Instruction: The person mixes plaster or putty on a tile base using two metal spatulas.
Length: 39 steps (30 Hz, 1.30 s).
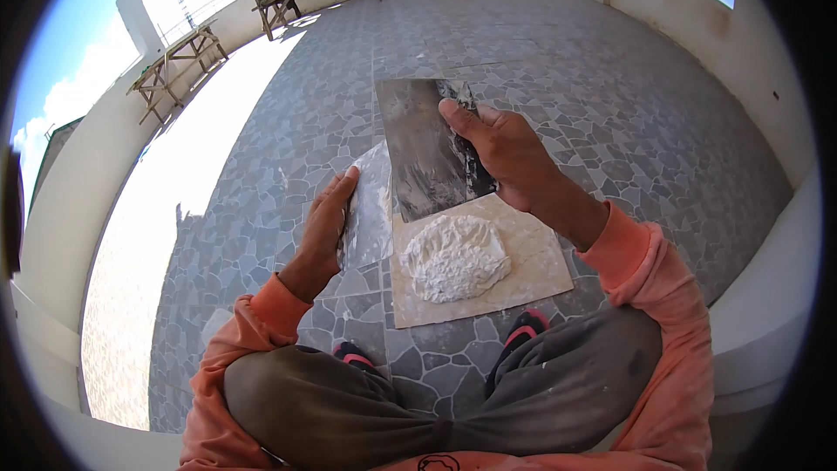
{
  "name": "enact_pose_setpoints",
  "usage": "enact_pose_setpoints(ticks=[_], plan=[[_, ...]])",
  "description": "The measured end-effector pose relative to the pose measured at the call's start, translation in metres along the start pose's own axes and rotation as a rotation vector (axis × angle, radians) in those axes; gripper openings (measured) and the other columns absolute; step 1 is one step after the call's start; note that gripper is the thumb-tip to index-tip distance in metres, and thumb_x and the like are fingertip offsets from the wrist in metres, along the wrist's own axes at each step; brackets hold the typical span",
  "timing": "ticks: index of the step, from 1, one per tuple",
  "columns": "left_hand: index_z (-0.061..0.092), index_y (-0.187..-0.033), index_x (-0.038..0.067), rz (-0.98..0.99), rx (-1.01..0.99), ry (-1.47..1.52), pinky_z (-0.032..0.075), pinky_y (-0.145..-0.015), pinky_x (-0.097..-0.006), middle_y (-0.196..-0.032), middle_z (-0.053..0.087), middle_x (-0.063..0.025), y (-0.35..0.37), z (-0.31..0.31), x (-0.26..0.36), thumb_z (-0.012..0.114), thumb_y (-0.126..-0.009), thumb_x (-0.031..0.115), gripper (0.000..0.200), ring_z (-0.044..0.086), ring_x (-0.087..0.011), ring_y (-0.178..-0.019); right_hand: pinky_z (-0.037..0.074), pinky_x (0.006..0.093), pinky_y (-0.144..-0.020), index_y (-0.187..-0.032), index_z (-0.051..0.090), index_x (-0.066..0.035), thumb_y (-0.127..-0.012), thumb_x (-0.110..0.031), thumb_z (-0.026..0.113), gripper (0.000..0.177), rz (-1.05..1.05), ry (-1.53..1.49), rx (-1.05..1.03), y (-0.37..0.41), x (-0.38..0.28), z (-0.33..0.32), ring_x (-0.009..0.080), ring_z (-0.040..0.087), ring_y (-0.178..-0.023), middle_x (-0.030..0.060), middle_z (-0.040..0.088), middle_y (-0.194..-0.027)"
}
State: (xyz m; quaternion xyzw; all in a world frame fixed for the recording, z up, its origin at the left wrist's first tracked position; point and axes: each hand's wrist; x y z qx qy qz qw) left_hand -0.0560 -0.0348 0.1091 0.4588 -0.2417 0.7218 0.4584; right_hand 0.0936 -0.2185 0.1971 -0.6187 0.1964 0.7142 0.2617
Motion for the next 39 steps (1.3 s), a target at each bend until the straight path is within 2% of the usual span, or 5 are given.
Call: enact_pose_setpoints(ticks=[5,6,14,32,39], plan=[[0.053,-0.118,0.001,-0.087,-0.108,-0.015,0.061,-0.068,-0.0247,-0.099,0.065,-0.0068,-0.005,0.008,-0.013,0.048,-0.103,0.029,0.032,0.069,-0.0105,-0.077,0.059,0.0288,-0.070,-0.109,0.060,0.008,-0.091,-0.040,0.069,0.053,0.088,-0.103,0.048,-0.010,0.014,0.009,0.0167,0.068,-0.079,0.0123,0.067,-0.096],[0.055,-0.115,0.003,-0.096,-0.109,-0.021,0.054,-0.065,-0.0211,-0.095,0.061,-0.0015,-0.006,0.012,-0.014,0.051,-0.102,0.031,0.031,0.061,-0.0048,-0.075,0.059,0.0293,-0.070,-0.109,0.060,0.009,-0.091,-0.041,0.069,0.054,0.107,-0.099,0.073,-0.012,0.017,0.009,0.0175,0.068,-0.080,0.0131,0.066,-0.097],[0.049,-0.123,0.001,-0.095,-0.056,0.030,0.056,-0.065,-0.0242,-0.099,0.063,-0.0042,-0.009,0.009,-0.027,0.052,-0.101,0.029,0.036,0.064,-0.0081,-0.079,0.056,0.0258,-0.070,-0.114,0.054,0.014,-0.086,-0.053,0.069,0.074,0.110,0.347,0.044,-0.017,0.063,-0.003,0.0166,0.066,-0.084,0.0171,0.064,-0.094],[0.049,-0.121,0.001,-0.110,-0.095,0.027,0.058,-0.067,-0.0246,-0.099,0.063,-0.0061,-0.005,0.011,-0.027,0.051,-0.101,0.027,0.033,0.066,-0.0087,-0.078,0.056,0.0244,-0.063,-0.107,0.058,0.011,-0.092,-0.044,0.066,0.058,0.143,0.125,0.071,-0.020,0.057,0.000,0.0128,0.066,-0.072,0.0124,0.066,-0.089],[0.048,-0.121,0.000,-0.021,-0.030,0.034,0.058,-0.066,-0.0234,-0.098,0.063,-0.0057,-0.008,0.000,-0.016,0.053,-0.101,0.027,0.034,0.065,-0.0090,-0.076,0.057,0.0261,-0.065,-0.105,0.060,0.011,-0.091,-0.045,0.068,0.058,0.174,0.317,-0.102,-0.015,0.058,-0.007,0.0136,0.067,-0.075,0.0128,0.066,-0.088]])
Point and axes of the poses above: each hand's wrist, its own y-axis away from the middle knuckle, its own z-axis out of the palm, x = y × z
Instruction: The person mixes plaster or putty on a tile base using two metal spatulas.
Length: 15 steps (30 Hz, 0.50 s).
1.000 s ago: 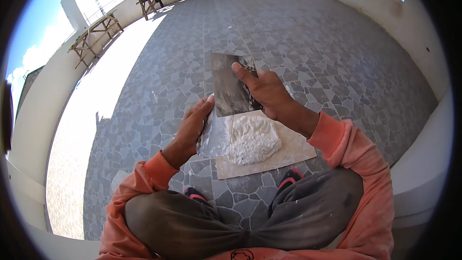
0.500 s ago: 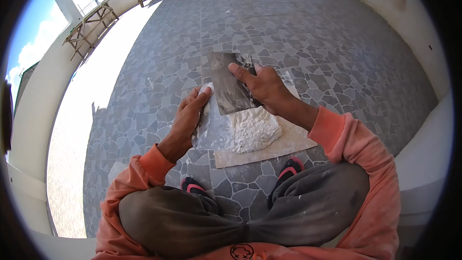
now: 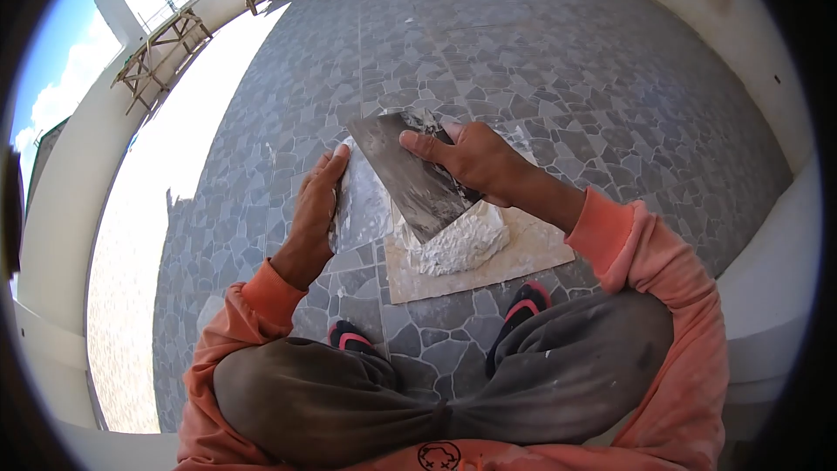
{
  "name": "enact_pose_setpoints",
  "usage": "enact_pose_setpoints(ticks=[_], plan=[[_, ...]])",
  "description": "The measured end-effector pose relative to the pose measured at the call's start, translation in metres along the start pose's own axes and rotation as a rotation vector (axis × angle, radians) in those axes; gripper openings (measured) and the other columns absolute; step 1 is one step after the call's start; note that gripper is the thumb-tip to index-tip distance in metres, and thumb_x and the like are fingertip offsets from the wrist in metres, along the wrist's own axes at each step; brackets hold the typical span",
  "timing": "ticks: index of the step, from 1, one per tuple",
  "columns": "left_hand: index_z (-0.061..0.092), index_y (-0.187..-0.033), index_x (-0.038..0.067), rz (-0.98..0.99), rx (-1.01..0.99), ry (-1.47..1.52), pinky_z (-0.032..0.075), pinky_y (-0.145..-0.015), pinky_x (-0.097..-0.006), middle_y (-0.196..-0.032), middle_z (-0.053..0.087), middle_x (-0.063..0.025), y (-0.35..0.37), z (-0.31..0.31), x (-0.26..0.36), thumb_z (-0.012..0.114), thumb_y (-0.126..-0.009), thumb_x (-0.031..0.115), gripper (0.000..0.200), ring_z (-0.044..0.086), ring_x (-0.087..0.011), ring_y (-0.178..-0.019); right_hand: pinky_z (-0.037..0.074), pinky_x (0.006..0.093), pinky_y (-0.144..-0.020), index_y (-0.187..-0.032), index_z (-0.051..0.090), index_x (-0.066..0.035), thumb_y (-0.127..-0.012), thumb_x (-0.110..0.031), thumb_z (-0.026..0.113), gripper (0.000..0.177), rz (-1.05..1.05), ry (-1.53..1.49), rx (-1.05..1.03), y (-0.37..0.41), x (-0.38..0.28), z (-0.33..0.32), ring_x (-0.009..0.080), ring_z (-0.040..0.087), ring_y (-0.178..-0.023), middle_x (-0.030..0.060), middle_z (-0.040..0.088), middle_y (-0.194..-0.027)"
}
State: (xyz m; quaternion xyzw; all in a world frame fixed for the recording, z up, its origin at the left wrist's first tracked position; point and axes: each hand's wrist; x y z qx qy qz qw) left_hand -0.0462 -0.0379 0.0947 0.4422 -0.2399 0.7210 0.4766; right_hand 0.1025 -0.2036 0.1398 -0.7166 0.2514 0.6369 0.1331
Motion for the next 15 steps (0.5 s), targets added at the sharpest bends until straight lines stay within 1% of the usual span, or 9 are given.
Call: enact_pose_setpoints(ticks=[2,4,7,9,10,11,12,14,15], plan=[[0.048,-0.120,-0.001,-0.037,-0.050,-0.026,0.060,-0.063,-0.0241,-0.097,0.063,-0.0070,0.001,0.003,-0.001,0.052,-0.101,0.026,0.033,0.067,-0.0102,-0.073,0.057,0.0261,-0.062,-0.106,0.060,0.011,-0.090,-0.045,0.068,0.059,0.009,-0.103,0.013,-0.001,-0.003,0.003,0.0145,0.067,-0.074,0.0132,0.066,-0.087],[0.048,-0.120,-0.001,0.011,-0.017,-0.027,0.060,-0.063,-0.0242,-0.097,0.063,-0.0071,0.000,0.000,-0.004,0.052,-0.101,0.026,0.033,0.067,-0.0100,-0.073,0.057,0.0259,-0.061,-0.107,0.059,0.011,-0.090,-0.046,0.068,0.060,0.020,-0.162,0.053,-0.006,0.003,0.002,0.0149,0.068,-0.072,0.0136,0.066,-0.088],[0.049,-0.120,0.000,0.060,0.037,-0.033,0.057,-0.064,-0.0238,-0.097,0.063,-0.0056,-0.001,-0.006,0.005,0.053,-0.101,0.026,0.033,0.065,-0.0081,-0.075,0.057,0.0249,-0.059,-0.107,0.059,0.010,-0.089,-0.045,0.069,0.059,0.076,-0.025,-0.029,0.000,-0.001,0.003,0.0146,0.068,-0.071,0.0133,0.066,-0.087],[0.051,-0.117,0.001,0.067,0.077,-0.045,0.056,-0.066,-0.0233,-0.097,0.063,-0.0040,0.003,-0.003,0.010,0.052,-0.101,0.026,0.030,0.063,-0.0070,-0.077,0.057,0.0254,-0.059,-0.107,0.059,0.010,-0.089,-0.045,0.069,0.059,0.089,0.020,-0.046,0.002,-0.008,0.000,0.0146,0.068,-0.070,0.0133,0.066,-0.087],[0.051,-0.116,0.001,0.046,0.049,-0.051,0.056,-0.066,-0.0234,-0.096,0.063,-0.0041,0.004,-0.001,0.008,0.052,-0.101,0.025,0.029,0.063,-0.0072,-0.076,0.057,0.0256,-0.059,-0.107,0.059,0.010,-0.089,-0.045,0.069,0.059,0.099,0.038,-0.056,0.004,-0.008,-0.001,0.0145,0.067,-0.070,0.0133,0.066,-0.087],[0.051,-0.115,0.001,0.027,0.024,-0.055,0.056,-0.065,-0.0234,-0.096,0.063,-0.0042,0.006,0.000,0.007,0.052,-0.101,0.025,0.028,0.064,-0.0074,-0.076,0.057,0.0263,-0.058,-0.107,0.059,0.011,-0.089,-0.045,0.069,0.060,0.038,-0.010,-0.033,0.002,-0.004,0.000,0.0142,0.067,-0.070,0.0130,0.065,-0.086],[0.051,-0.114,0.001,0.015,-0.007,-0.060,0.057,-0.065,-0.0235,-0.096,0.063,-0.0044,0.005,0.001,0.008,0.052,-0.101,0.025,0.027,0.064,-0.0075,-0.076,0.057,0.0265,-0.058,-0.107,0.059,0.011,-0.089,-0.046,0.069,0.060,0.032,-0.016,-0.025,0.001,-0.005,0.000,0.0142,0.067,-0.070,0.0129,0.065,-0.086],[0.051,-0.114,0.002,0.026,0.022,-0.058,0.057,-0.065,-0.0232,-0.096,0.062,-0.0043,0.004,0.000,0.007,0.052,-0.101,0.026,0.027,0.063,-0.0073,-0.075,0.057,0.0269,-0.058,-0.106,0.059,0.011,-0.089,-0.046,0.069,0.060,0.022,-0.036,0.002,0.002,-0.007,0.000,0.0141,0.067,-0.070,0.0128,0.065,-0.086],[0.051,-0.115,0.002,0.035,0.038,-0.056,0.057,-0.065,-0.0231,-0.096,0.062,-0.0042,0.003,-0.001,0.007,0.052,-0.101,0.026,0.028,0.063,-0.0072,-0.075,0.057,0.0269,-0.058,-0.106,0.059,0.010,-0.089,-0.045,0.069,0.059,0.040,0.003,-0.014,0.001,-0.007,-0.001,0.0140,0.067,-0.070,0.0125,0.065,-0.086]])
Point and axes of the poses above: each hand's wrist, its own y-axis away from the middle knuckle, its own z-axis out of the palm, x = y × z
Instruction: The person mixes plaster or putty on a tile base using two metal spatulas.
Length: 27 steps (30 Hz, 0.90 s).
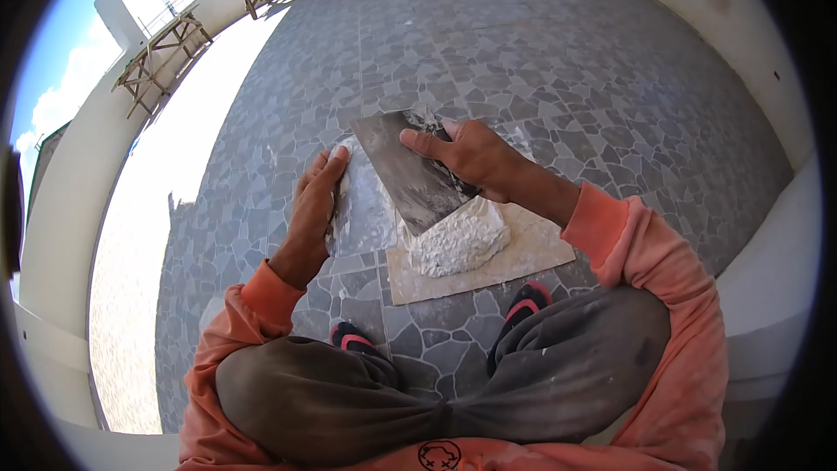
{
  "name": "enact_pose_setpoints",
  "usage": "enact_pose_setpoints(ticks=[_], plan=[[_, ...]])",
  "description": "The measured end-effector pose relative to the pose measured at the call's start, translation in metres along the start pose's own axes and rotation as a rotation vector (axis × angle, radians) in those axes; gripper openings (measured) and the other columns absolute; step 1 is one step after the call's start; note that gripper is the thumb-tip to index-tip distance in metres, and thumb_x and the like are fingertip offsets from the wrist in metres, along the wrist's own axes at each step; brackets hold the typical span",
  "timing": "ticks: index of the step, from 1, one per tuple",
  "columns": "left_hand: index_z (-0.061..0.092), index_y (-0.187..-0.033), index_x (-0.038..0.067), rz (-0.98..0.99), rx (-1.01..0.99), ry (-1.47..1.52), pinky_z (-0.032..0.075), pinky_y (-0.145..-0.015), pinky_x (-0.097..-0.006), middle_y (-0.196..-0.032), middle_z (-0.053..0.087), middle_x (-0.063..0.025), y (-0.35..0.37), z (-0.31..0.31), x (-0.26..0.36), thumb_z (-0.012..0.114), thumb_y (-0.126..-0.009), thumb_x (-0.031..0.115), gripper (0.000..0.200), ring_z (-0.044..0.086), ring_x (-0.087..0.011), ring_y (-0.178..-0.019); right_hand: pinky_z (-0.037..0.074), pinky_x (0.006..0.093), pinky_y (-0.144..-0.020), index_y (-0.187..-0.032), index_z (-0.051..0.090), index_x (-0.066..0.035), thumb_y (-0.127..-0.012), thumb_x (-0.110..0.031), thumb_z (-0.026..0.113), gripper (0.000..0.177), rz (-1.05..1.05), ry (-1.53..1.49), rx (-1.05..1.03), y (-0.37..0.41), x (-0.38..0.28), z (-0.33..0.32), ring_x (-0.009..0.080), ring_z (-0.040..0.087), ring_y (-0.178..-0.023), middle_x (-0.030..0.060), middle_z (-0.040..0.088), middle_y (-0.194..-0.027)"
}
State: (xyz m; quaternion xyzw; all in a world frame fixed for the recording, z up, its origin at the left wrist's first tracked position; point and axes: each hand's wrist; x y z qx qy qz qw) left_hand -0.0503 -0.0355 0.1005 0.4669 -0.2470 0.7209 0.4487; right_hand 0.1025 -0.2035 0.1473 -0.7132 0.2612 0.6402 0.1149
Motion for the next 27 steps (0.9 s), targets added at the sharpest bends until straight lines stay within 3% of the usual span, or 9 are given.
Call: enact_pose_setpoints(ticks=[8,14,17,20,27], plan=[[0.051,-0.114,0.002,0.053,0.035,0.017,0.057,-0.064,-0.0232,-0.095,0.061,-0.0038,-0.003,-0.004,0.003,0.052,-0.101,0.026,0.028,0.063,-0.0073,-0.074,0.057,0.0267,-0.058,-0.105,0.060,0.011,-0.089,-0.045,0.069,0.059,-0.013,-0.028,-0.013,0.005,-0.003,-0.004,0.0140,0.066,-0.070,0.0121,0.065,-0.085],[0.052,-0.116,0.002,0.081,0.074,0.020,0.056,-0.064,-0.0228,-0.095,0.062,-0.0031,-0.001,-0.005,0.011,0.053,-0.101,0.026,0.029,0.062,-0.0070,-0.074,0.057,0.0254,-0.056,-0.106,0.060,0.010,-0.090,-0.043,0.069,0.057,0.065,0.129,-0.054,0.005,0.000,-0.010,0.0140,0.067,-0.068,0.0123,0.065,-0.085],[0.052,-0.117,0.002,0.077,0.048,0.001,0.056,-0.064,-0.0230,-0.095,0.062,-0.0029,-0.002,-0.010,0.005,0.053,-0.101,0.026,0.029,0.062,-0.0068,-0.075,0.057,0.0248,-0.055,-0.106,0.060,0.011,-0.089,-0.043,0.070,0.058,-0.005,-0.059,-0.032,0.006,-0.001,-0.004,0.0142,0.067,-0.067,0.0126,0.065,-0.084],[0.053,-0.116,0.002,0.111,0.080,0.010,0.055,-0.064,-0.0230,-0.095,0.062,-0.0027,-0.001,-0.007,0.009,0.053,-0.101,0.026,0.029,0.062,-0.0066,-0.075,0.057,0.0250,-0.055,-0.106,0.059,0.013,-0.088,-0.044,0.071,0.060,0.081,0.067,-0.038,0.003,0.000,-0.009,0.0144,0.067,-0.067,0.0135,0.065,-0.084],[0.053,-0.113,0.003,0.140,0.087,-0.005,0.055,-0.063,-0.0231,-0.090,0.063,-0.0021,-0.002,-0.013,0.013,0.054,-0.100,0.027,0.027,0.062,-0.0065,-0.072,0.057,0.0251,-0.056,-0.105,0.060,0.013,-0.087,-0.043,0.072,0.060,0.067,0.112,-0.090,0.006,0.001,-0.015,0.0147,0.067,-0.068,0.0143,0.066,-0.085]])
Point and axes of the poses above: each hand's wrist, its own y-axis away from the middle knuckle, its own z-axis out of the palm, x = y × z
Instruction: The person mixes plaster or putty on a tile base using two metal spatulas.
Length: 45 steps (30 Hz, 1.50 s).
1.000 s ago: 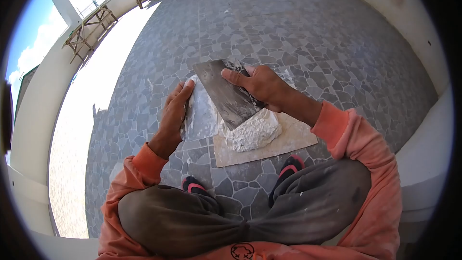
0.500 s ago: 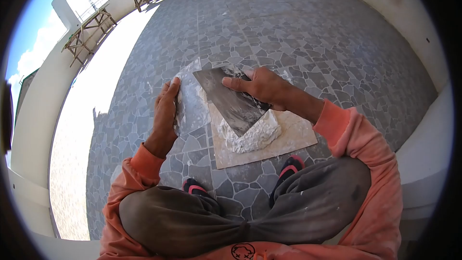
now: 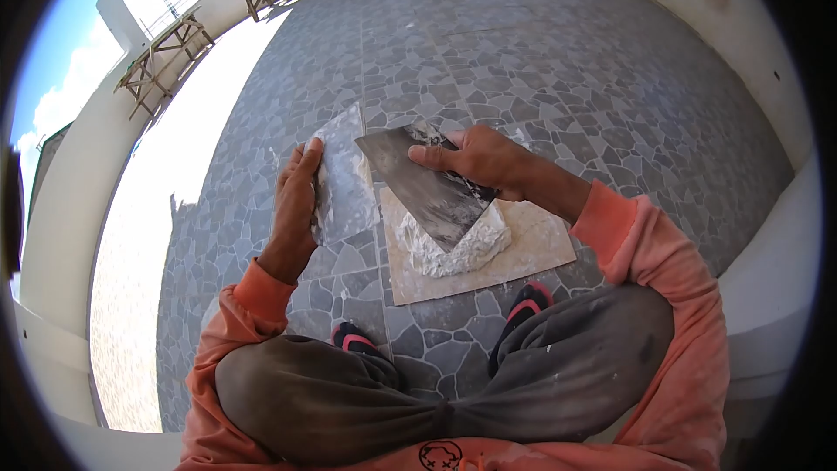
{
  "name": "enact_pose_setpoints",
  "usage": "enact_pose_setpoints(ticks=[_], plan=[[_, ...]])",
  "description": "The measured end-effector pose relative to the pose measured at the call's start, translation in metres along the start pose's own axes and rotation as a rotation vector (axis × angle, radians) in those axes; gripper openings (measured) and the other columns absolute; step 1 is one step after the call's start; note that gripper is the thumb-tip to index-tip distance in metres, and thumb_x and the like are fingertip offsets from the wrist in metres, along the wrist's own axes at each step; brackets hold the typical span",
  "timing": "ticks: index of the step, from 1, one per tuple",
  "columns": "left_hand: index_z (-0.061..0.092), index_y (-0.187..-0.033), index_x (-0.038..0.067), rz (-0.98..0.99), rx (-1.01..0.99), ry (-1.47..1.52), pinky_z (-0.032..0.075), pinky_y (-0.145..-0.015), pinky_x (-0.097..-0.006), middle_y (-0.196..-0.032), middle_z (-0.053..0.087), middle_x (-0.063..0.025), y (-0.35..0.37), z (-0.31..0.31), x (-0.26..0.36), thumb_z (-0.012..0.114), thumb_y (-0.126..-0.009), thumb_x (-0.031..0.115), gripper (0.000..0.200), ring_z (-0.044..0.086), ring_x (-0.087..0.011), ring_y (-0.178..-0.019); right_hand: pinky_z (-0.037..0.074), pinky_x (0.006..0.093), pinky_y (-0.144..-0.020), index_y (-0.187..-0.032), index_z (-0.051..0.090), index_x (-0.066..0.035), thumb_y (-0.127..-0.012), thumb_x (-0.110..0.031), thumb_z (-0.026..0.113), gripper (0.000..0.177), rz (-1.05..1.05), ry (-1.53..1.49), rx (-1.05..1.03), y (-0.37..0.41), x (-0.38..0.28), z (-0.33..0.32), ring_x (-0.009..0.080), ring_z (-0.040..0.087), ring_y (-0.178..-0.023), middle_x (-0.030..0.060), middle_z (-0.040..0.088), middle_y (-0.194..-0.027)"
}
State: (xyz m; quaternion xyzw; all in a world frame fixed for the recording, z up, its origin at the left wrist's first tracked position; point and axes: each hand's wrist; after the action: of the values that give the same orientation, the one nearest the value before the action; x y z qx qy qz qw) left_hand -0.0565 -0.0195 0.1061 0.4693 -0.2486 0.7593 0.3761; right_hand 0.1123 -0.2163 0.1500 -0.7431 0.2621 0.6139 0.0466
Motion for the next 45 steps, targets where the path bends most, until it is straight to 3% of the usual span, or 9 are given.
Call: enact_pose_setpoints(ticks=[8,15,19,22,29,34,40,41,45], plan=[[0.053,-0.110,0.003,0.046,0.094,-0.012,0.056,-0.063,-0.0250,-0.090,0.062,-0.0035,0.001,-0.007,0.015,0.051,-0.102,0.026,0.025,0.061,-0.0074,-0.070,0.058,0.0267,-0.057,-0.110,0.060,0.010,-0.089,-0.044,0.069,0.059,-0.055,-0.107,0.126,-0.004,0.017,-0.010,0.0148,0.068,-0.068,0.0137,0.066,-0.088],[0.052,-0.108,0.003,-0.046,0.043,-0.014,0.054,-0.066,-0.0255,-0.091,0.060,-0.0031,0.003,0.002,-0.003,0.052,-0.101,0.028,0.026,0.060,-0.0075,-0.075,0.030,0.0167,-0.028,-0.076,0.049,-0.013,-0.089,-0.058,0.063,0.048,0.163,-0.671,0.013,-0.004,-0.002,-0.004,0.0039,0.040,-0.042,-0.0008,0.043,-0.061],[0.051,-0.112,0.001,-0.092,-0.016,0.005,0.054,-0.066,-0.0252,-0.093,0.060,-0.0040,0.005,0.016,-0.013,0.051,-0.101,0.027,0.028,0.060,-0.0077,-0.075,0.025,0.0154,-0.029,-0.065,0.038,-0.017,-0.087,-0.064,0.061,0.056,0.213,-0.837,-0.176,-0.011,0.005,0.000,0.0021,0.031,-0.036,-0.0073,0.033,-0.051],[0.049,-0.113,-0.001,-0.126,-0.005,0.018,0.055,-0.067,-0.0255,-0.097,0.060,-0.0070,0.007,0.028,-0.017,0.051,-0.101,0.026,0.030,0.061,-0.0092,-0.077,0.025,0.0149,-0.029,-0.068,0.042,-0.015,-0.086,-0.065,0.060,0.056,0.231,-0.891,-0.201,-0.017,0.011,0.002,0.0025,0.033,-0.038,-0.0048,0.037,-0.056],[0.047,-0.117,-0.005,-0.155,-0.046,0.096,0.057,-0.065,-0.0287,-0.100,0.061,-0.0113,0.006,0.042,-0.033,0.052,-0.101,0.024,0.033,0.064,-0.0127,-0.083,0.047,0.0219,-0.046,-0.095,0.060,-0.002,-0.085,-0.064,0.063,0.063,-0.073,-0.379,0.303,-0.006,-0.013,0.035,0.0088,0.056,-0.058,0.0054,0.057,-0.078],[0.046,-0.118,-0.006,-0.175,-0.063,0.082,0.058,-0.064,-0.0278,-0.099,0.061,-0.0123,0.005,0.038,-0.032,0.051,-0.101,0.024,0.035,0.065,-0.0137,-0.080,0.054,0.0258,-0.059,-0.105,0.061,0.011,-0.086,-0.058,0.067,0.071,-0.088,-0.263,0.310,-0.029,0.012,0.031,0.0120,0.065,-0.072,0.0103,0.065,-0.088],[0.050,-0.111,-0.003,-0.177,0.029,0.109,0.058,-0.061,-0.0279,-0.091,0.061,-0.0081,0.000,0.013,-0.023,0.051,-0.101,0.023,0.029,0.064,-0.0118,-0.071,0.052,0.0243,-0.062,-0.105,0.063,0.009,-0.088,-0.055,0.066,0.066,0.040,-0.016,0.262,-0.015,0.019,0.022,0.0109,0.064,-0.072,0.0101,0.065,-0.085],[0.052,-0.107,-0.001,-0.212,0.038,0.176,0.057,-0.060,-0.0271,-0.087,0.060,-0.0057,-0.003,0.008,-0.013,0.051,-0.101,0.024,0.026,0.062,-0.0106,-0.069,0.052,0.0261,-0.065,-0.107,0.064,0.006,-0.088,-0.055,0.066,0.064,-0.004,0.317,0.232,-0.013,0.027,0.015,0.0103,0.063,-0.074,0.0086,0.066,-0.088],[0.052,-0.108,-0.001,-0.033,0.119,0.049,0.057,-0.062,-0.0268,-0.089,0.059,-0.0054,-0.002,0.002,0.010,0.050,-0.102,0.026,0.028,0.062,-0.0100,-0.070,0.053,0.0258,-0.064,-0.113,0.062,0.003,-0.085,-0.061,0.065,0.070,0.068,-0.139,0.233,-0.016,0.065,0.003,0.0101,0.062,-0.073,0.0087,0.065,-0.092]])
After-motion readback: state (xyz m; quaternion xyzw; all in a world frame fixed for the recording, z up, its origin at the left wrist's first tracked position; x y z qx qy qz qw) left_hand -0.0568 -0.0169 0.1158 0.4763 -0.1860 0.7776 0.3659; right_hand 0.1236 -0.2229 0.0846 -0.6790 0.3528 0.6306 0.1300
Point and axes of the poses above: each hand's wrist, its own y-axis away from the middle knuckle, its own z-axis out of the palm, x = y × z
